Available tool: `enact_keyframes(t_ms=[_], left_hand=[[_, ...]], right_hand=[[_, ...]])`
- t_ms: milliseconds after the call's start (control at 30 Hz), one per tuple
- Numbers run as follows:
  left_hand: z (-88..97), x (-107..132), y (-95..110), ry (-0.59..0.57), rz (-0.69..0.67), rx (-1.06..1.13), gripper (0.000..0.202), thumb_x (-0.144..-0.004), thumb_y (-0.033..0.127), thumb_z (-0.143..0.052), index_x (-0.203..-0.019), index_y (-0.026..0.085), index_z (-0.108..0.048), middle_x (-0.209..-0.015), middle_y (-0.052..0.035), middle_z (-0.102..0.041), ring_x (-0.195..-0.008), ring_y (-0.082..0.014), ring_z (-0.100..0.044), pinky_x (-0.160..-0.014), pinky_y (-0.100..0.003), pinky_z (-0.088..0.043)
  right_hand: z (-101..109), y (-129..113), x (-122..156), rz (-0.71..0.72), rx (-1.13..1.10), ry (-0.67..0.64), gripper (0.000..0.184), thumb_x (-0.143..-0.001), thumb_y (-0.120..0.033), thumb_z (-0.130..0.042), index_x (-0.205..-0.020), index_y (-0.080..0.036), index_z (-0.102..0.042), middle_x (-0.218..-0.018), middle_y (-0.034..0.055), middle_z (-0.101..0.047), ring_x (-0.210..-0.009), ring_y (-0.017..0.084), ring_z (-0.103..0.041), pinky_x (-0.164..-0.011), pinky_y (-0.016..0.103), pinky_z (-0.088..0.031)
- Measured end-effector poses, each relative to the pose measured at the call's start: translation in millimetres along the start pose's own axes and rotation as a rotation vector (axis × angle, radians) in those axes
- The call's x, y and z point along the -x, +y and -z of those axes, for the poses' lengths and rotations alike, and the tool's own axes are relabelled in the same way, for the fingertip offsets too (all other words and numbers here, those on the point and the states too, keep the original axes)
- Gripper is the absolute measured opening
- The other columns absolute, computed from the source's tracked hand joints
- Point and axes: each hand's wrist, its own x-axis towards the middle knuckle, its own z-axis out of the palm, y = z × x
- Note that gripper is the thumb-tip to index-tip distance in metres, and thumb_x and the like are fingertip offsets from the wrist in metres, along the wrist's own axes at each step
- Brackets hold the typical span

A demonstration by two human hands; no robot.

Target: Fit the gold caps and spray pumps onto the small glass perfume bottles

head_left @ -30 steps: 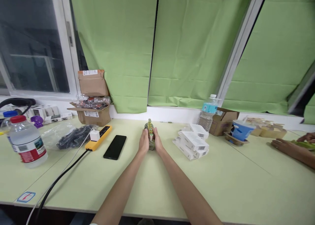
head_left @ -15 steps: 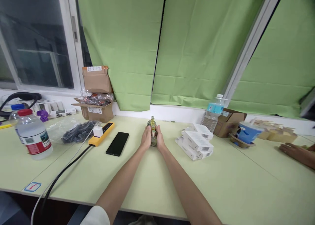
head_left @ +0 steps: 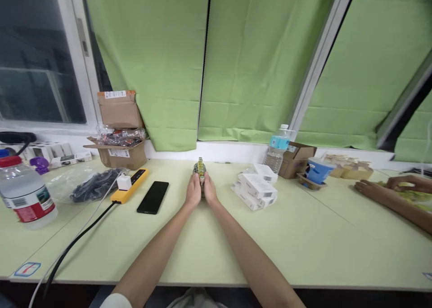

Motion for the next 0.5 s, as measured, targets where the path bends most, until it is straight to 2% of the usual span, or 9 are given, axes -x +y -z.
enact_keyframes(t_ms=[167, 267, 500], left_hand=[[1.1, -2.6, -6.3, 0.005, 0.02, -0.003, 0.057, -0.093, 0.06, -0.032, -0.133, 0.025, -0.054, -0.135, -0.0061, -0.058, -0.133, -0.0244, -0.045, -0.117, -0.037, -0.025], [1.5, -3.5, -7.7, 0.001, 0.025, -0.026, 0.058, -0.094, 0.06, -0.03, -0.133, 0.025, -0.053, -0.133, -0.006, -0.06, -0.13, -0.024, -0.048, -0.116, -0.037, -0.027], [2.8, -4.8, -9.8, 0.017, 0.009, -0.11, 0.065, -0.095, 0.06, -0.021, -0.127, 0.017, -0.058, -0.127, -0.0118, -0.063, -0.122, -0.0254, -0.056, -0.109, -0.039, -0.036]], right_hand=[[-2.0, -2.6, 1.0, 0.015, 0.038, -0.016, 0.051, -0.085, -0.068, -0.041, -0.093, -0.026, -0.069, -0.096, 0.001, -0.073, -0.095, 0.023, -0.061, -0.095, 0.034, -0.041], [-1.8, -3.0, 0.7, 0.031, 0.046, -0.021, 0.051, -0.086, -0.066, -0.04, -0.092, -0.024, -0.068, -0.094, 0.0017, -0.072, -0.093, 0.023, -0.061, -0.092, 0.034, -0.042], [-0.6, -6.3, 2.6, 0.025, 0.119, -0.025, 0.056, -0.09, -0.065, -0.03, -0.087, -0.02, -0.064, -0.085, 0.005, -0.07, -0.083, 0.023, -0.061, -0.081, 0.034, -0.046]])
